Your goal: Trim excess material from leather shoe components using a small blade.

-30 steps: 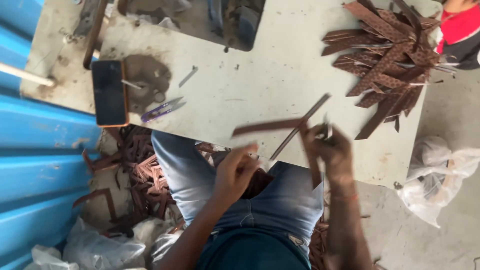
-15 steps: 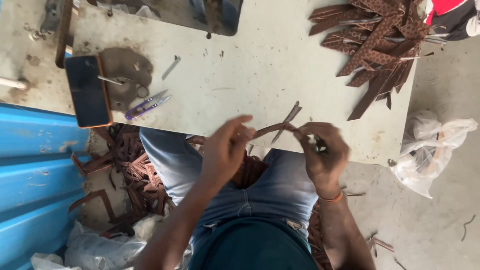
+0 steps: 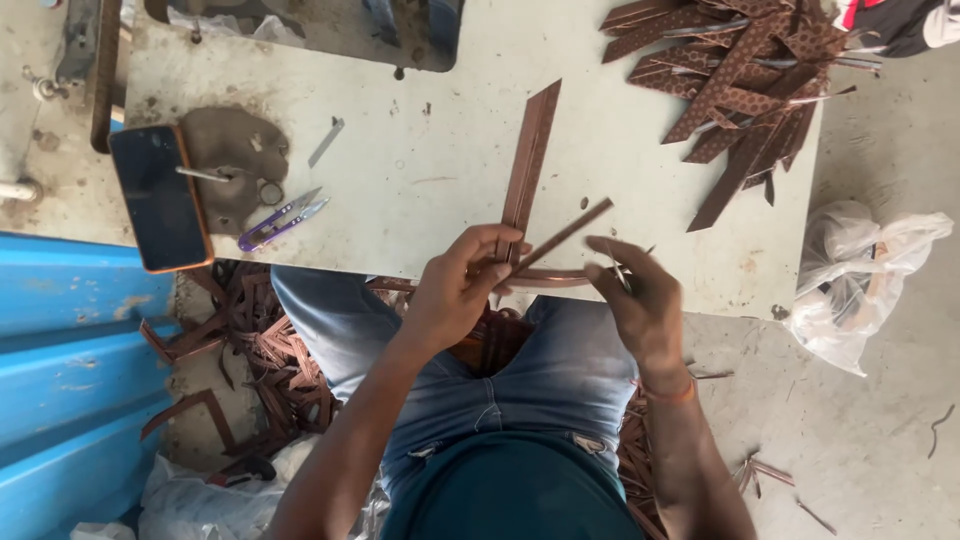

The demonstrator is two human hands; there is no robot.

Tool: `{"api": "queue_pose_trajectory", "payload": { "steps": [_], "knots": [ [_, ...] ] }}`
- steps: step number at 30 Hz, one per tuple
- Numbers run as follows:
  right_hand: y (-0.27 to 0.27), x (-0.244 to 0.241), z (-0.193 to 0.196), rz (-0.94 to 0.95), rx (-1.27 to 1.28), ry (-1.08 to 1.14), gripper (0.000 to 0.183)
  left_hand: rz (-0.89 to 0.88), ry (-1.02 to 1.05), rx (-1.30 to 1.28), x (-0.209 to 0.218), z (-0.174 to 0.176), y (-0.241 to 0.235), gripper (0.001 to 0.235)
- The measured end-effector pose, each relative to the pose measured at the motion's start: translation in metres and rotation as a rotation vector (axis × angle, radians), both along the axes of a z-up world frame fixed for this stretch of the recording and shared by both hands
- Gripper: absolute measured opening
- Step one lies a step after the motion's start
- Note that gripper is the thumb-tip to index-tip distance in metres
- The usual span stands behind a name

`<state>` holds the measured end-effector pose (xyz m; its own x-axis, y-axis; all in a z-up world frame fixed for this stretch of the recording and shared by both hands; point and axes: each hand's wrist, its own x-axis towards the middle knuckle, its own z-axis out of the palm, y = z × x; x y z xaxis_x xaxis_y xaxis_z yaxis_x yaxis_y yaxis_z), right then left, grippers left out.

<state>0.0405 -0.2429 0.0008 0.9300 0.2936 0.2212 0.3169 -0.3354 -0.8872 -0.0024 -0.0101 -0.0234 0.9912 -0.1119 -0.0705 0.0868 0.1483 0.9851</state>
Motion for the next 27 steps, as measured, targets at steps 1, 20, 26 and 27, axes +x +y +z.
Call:
{"api": "queue_pose_trajectory", "payload": {
  "steps": [1, 20, 26, 27],
  "knots": [
    [0.002, 0.006, -0.012, -0.007, 0.002, -0.006, 0.016, -0.007, -0.006, 0.002, 0.008, -0.004, -0.003, 0.034],
    [0.038, 0.015, -0.064, -0.050, -0.194, -0.137, 0.020, 0.302, -0.237, 1.015, 0.029, -0.085, -0.053, 0.040],
    [0.022, 0.018, -0.068, -0.123, -0.400, -0.132, 0.022, 0.389, -0.312, 0.926, 0.028, -0.089, -0.051, 0.008],
    [0.020, 0.017, -0.069, -0.120, -0.474, -0.099, 0.021, 0.395, -0.295, 0.933, 0.028, -0.085, -0.050, 0.008]
  ]
}}
